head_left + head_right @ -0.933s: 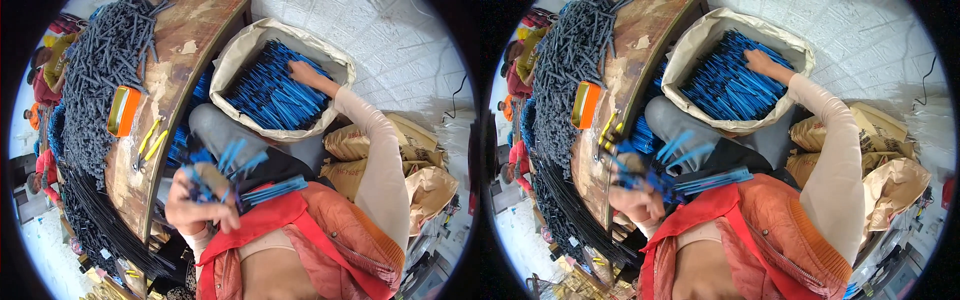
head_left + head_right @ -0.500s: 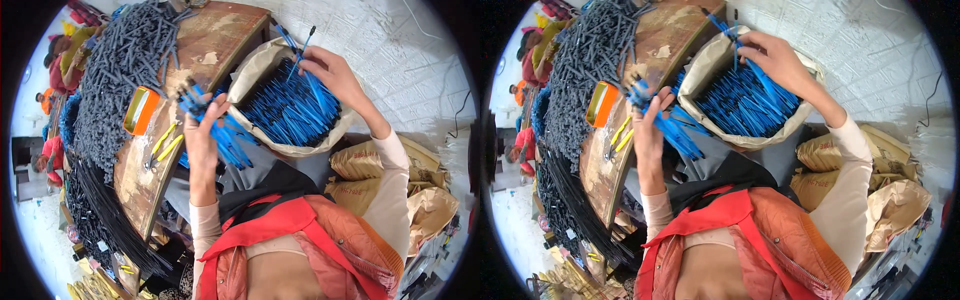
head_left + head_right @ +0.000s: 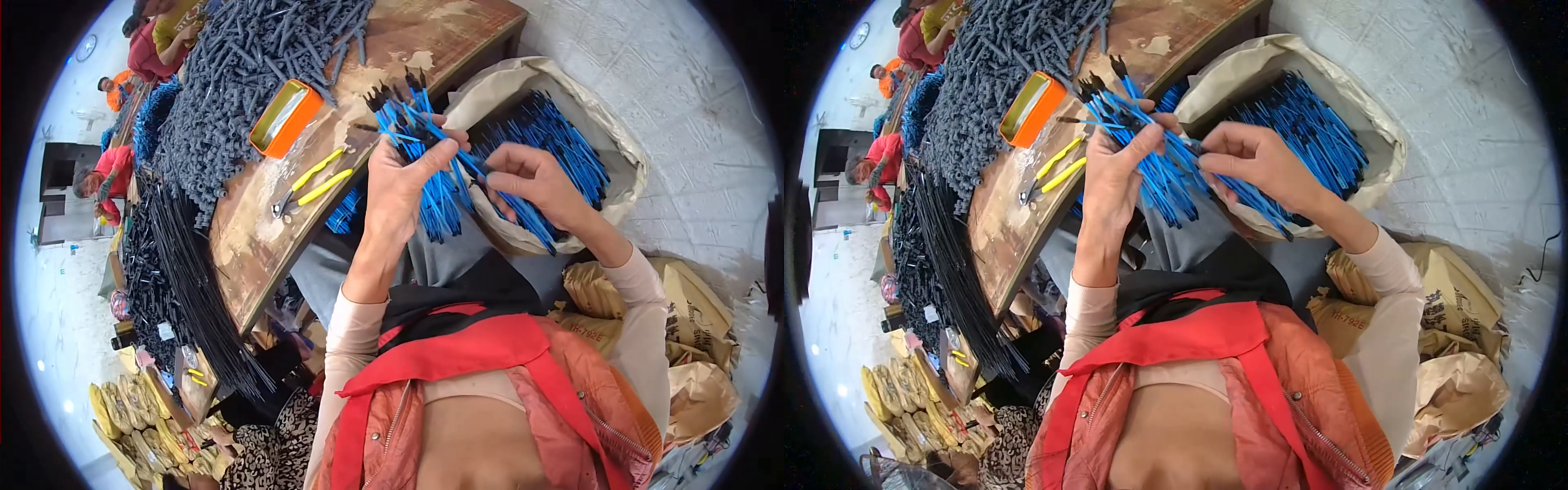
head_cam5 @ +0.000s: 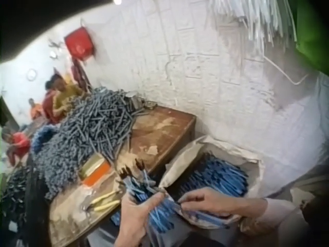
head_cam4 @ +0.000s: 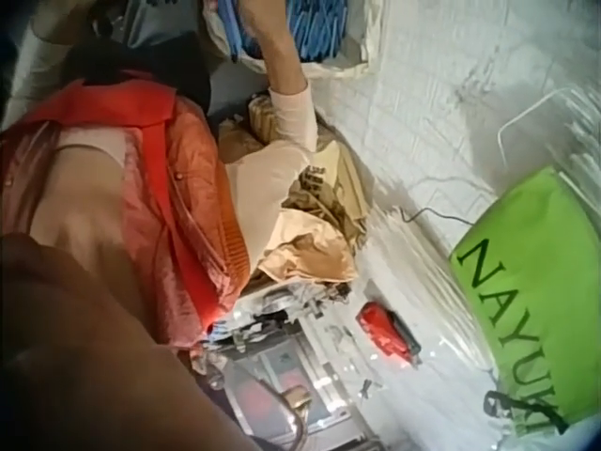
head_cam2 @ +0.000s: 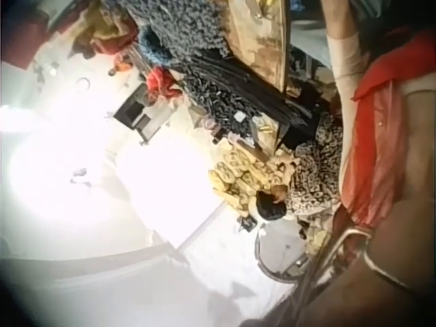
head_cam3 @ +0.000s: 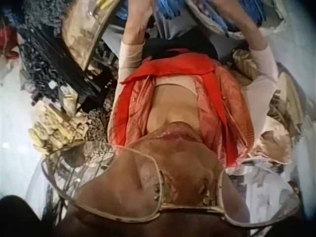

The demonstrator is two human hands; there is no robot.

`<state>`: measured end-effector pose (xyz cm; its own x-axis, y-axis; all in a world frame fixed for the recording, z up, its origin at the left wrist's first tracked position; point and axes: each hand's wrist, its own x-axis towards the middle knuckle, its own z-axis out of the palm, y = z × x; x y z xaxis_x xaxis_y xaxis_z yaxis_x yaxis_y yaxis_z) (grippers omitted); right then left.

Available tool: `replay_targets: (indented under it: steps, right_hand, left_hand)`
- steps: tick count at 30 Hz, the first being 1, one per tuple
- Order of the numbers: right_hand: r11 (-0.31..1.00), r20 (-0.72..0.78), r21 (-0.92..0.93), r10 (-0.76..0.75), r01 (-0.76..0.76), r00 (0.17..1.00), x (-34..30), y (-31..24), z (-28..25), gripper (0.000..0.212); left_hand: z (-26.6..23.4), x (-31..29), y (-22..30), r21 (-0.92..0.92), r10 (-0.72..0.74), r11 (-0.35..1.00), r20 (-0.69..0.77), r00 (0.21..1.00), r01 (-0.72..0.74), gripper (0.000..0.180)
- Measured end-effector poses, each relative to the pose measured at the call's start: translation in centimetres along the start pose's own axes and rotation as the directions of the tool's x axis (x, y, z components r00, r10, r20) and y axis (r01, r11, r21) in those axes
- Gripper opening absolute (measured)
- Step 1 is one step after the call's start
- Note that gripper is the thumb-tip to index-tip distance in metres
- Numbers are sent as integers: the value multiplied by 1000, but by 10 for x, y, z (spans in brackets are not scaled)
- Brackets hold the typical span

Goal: Assembling and bundling electrical wires and components on a factory production line.

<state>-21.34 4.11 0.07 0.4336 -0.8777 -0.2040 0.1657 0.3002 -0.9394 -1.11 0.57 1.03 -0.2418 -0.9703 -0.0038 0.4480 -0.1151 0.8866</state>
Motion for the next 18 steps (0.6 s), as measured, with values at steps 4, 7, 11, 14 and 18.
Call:
replay_targets:
  steps: [4, 7, 11, 14, 18]
  right_hand:
    - [828, -211, -497, -407, 261, 889, -2, 10, 13, 14]
    - [629, -190, -710, -603, 316, 775, 3, 23, 20, 18]
    - [716, -235, -610, -572, 339, 786, 9, 32, 26, 18]
    - [723, -250, -588, -589, 363, 769, 5, 36, 24, 18]
    - [792, -306, -515, -527, 328, 793, 4, 34, 21, 18]
  left_hand:
    - [0, -1, -14, 153, 20, 988, -121, 992, -1, 20]
    - [-5, -4, -21, 83, 5, 996, -186, 983, 11, 16]
    - [4, -10, -18, 123, 44, 992, -261, 964, -12, 20]
    - [8, -13, -21, 180, 77, 983, -262, 962, -29, 22]
    - [13, -16, -20, 101, 36, 995, -222, 974, -13, 23]
